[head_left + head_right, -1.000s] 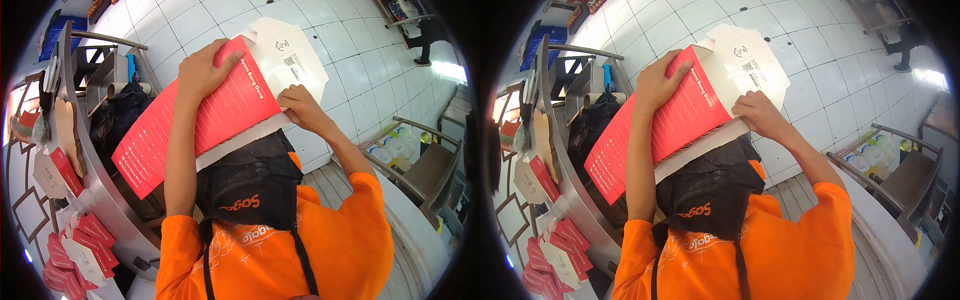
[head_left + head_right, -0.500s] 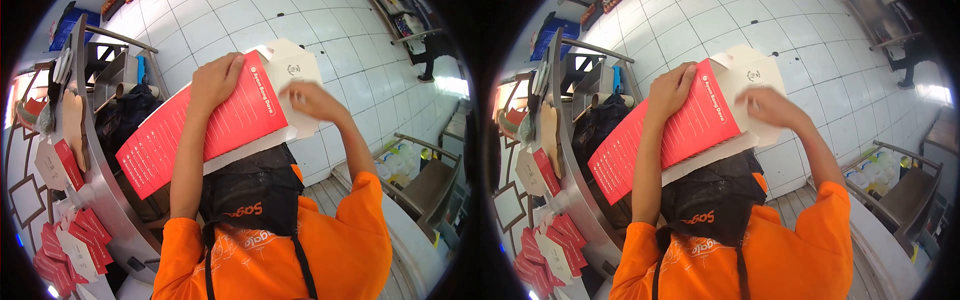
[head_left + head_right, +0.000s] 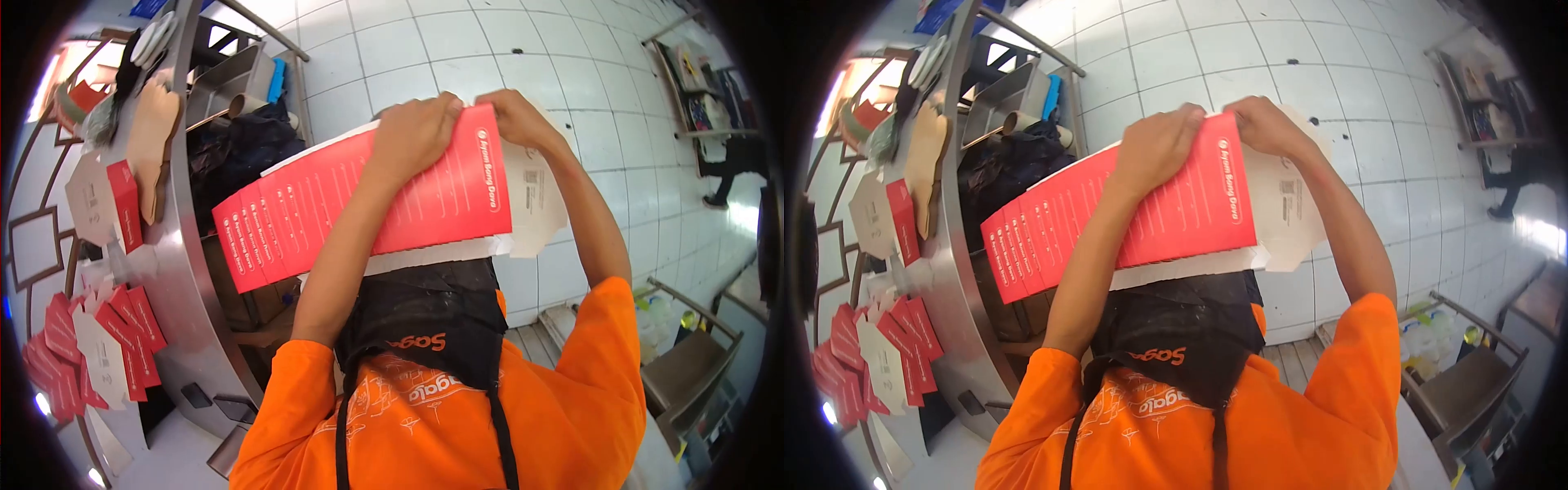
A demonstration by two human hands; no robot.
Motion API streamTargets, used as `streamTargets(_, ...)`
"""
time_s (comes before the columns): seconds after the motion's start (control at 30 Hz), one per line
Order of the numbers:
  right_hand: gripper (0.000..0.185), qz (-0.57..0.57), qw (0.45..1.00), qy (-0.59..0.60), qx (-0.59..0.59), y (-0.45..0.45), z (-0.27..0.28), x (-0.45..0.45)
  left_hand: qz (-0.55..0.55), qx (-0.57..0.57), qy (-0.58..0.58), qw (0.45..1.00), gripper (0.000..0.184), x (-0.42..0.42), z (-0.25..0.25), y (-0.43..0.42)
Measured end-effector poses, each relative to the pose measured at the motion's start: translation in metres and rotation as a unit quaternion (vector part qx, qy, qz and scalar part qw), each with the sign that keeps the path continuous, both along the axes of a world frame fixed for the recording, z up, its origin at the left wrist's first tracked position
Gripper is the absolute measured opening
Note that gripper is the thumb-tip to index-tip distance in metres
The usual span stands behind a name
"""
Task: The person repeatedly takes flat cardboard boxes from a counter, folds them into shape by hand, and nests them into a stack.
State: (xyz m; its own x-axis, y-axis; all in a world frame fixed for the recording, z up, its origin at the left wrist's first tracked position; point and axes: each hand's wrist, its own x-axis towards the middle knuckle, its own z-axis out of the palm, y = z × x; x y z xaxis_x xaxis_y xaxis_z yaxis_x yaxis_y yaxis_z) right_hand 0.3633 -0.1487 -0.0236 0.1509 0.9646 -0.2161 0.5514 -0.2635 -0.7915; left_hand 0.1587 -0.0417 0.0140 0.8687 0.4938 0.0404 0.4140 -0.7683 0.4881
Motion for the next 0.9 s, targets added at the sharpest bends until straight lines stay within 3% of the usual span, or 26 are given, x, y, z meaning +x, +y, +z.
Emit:
streamTargets(0.2,0.015,-0.021,0.996,0.009,0.09,-0.005,-0.018,-0.006,0.0,0.0,-0.016,1.0,0.04,0.0,-0.008,0.003)
streamTargets(0.5,0.02,-0.088,0.98,0.156,0.085,-0.003,-0.026,-0.023,-0.002,-0.007,-0.002,1.0,0.041,0.0,-0.011,0.005)
streamTargets(0.7,0.013,-0.03,0.998,-0.028,0.044,0.0,-0.014,-0.011,-0.004,-0.015,-0.003,1.0,0.043,0.0,-0.009,0.004)
streamTargets(0.8,0.009,-0.022,0.996,-0.072,-0.043,0.002,0.014,-0.012,0.0,-0.012,-0.019,1.0,0.044,0.002,-0.008,0.003)
streamTargets(0.9,0.009,-0.026,0.998,-0.036,-0.052,0.003,0.019,-0.016,0.004,0.008,-0.025,1.0,0.044,-0.002,-0.009,0.003)
